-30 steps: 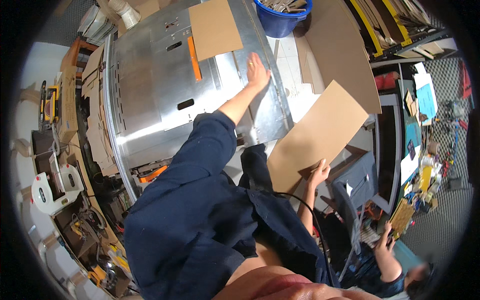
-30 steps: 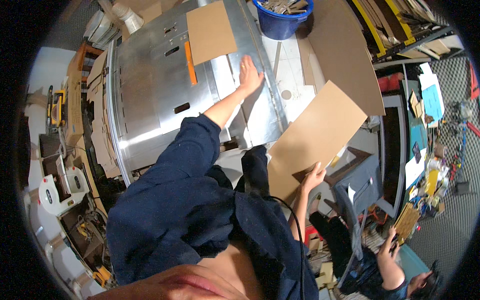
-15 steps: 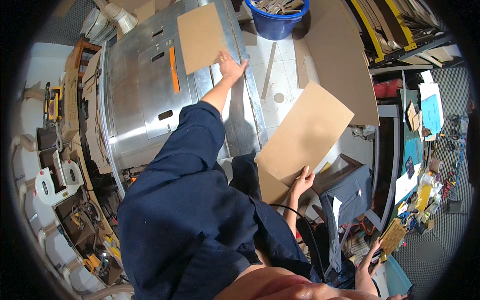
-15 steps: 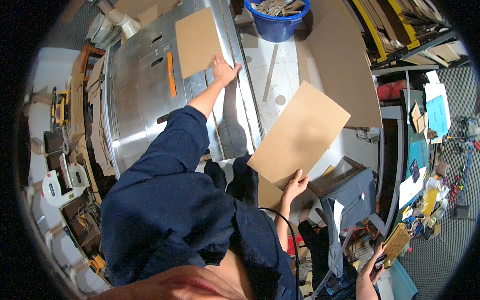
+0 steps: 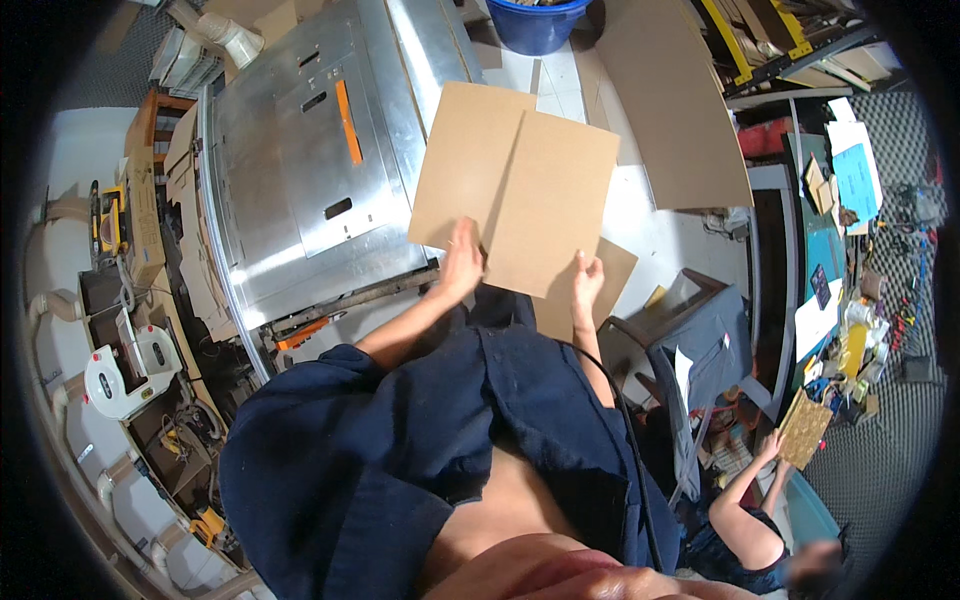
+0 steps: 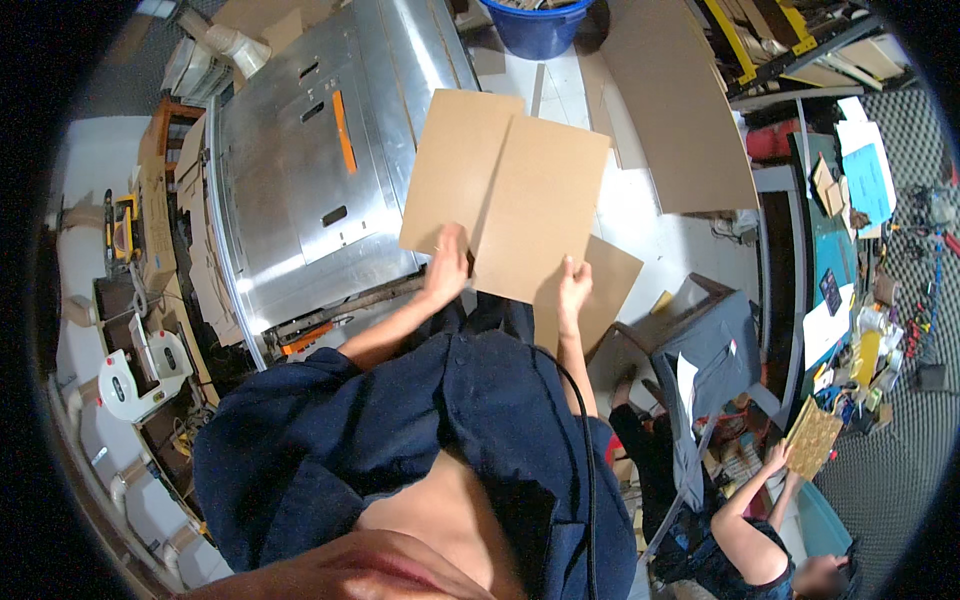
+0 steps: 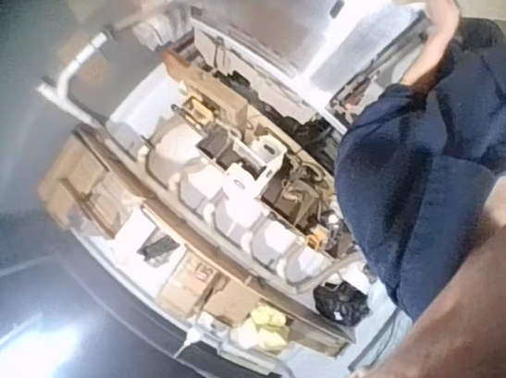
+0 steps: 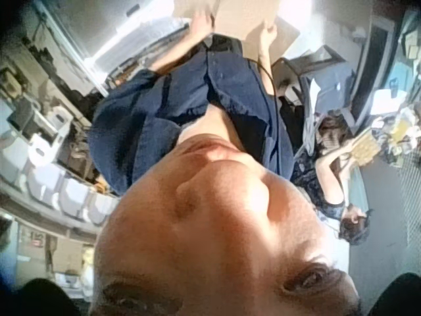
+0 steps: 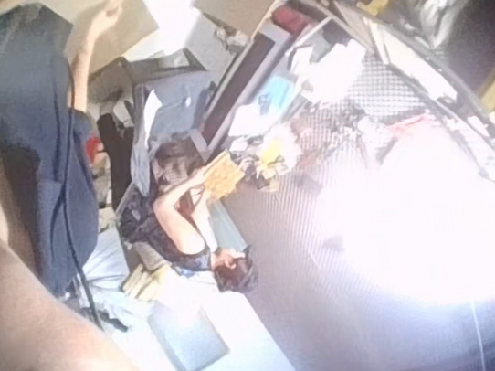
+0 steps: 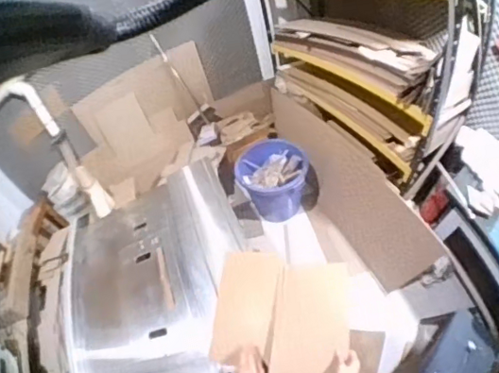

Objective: The person uses a table saw to cut a large sheet of MDF into smaller rectangular pieces. They position the board against the fence, push it through the blade, and then move the cut pieces aside. The process is repeated several times to produce multiple smaller boards.

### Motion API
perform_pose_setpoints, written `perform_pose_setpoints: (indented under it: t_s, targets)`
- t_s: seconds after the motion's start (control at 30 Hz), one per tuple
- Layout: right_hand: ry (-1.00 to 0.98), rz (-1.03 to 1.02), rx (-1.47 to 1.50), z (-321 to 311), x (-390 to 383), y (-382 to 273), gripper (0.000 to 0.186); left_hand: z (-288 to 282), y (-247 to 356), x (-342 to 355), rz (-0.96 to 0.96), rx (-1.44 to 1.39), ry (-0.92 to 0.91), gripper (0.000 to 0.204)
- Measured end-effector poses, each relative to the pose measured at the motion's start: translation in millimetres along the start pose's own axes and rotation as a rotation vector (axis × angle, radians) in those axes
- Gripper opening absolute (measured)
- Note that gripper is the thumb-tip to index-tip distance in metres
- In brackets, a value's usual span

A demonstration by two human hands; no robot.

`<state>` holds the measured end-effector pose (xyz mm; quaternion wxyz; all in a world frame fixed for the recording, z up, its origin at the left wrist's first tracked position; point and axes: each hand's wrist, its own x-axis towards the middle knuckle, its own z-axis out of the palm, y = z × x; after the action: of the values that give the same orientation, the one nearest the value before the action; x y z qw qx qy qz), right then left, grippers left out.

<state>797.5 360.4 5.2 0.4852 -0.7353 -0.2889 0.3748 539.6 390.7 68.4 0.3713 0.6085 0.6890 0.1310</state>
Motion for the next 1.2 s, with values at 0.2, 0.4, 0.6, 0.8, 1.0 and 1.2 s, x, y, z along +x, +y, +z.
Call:
perform_pose_setpoints:
  t_s: [0.2, 0.4, 0.6, 0.8, 1.0, 1.2]
  targets:
    - [-0.037, 0.081, -0.330, 69, -19, -14, 0.041, -33, -53, 46, -0.161, 0.181, 0.458, 0.092]
    - [-0.144, -0.176, -0.665, 110, -35, -46, 0.063, -27, -77, 48, -0.211, 0.212, 0.435, 0.091]
    - [-0.115, -0.199, -0.650, 123, -41, -39, 0.076, -24, -75, 55, -0.184, 0.066, 0.323, 0.076]
    - [-0.138, -0.117, -0.412, 102, -42, -25, 0.063, -2, -78, 40, -0.271, -0.069, 0.308, 0.069]
    - [-0.178, 0.159, -0.127, 53, -71, -35, 0.038, -30, -73, -7, -0.306, -0.321, 0.065, 0.070]
    - [-0.142, 0.216, -0.027, 27, -184, -17, 0.050, -70, -78, -74, 0.205, -0.253, -0.154, 0.051]
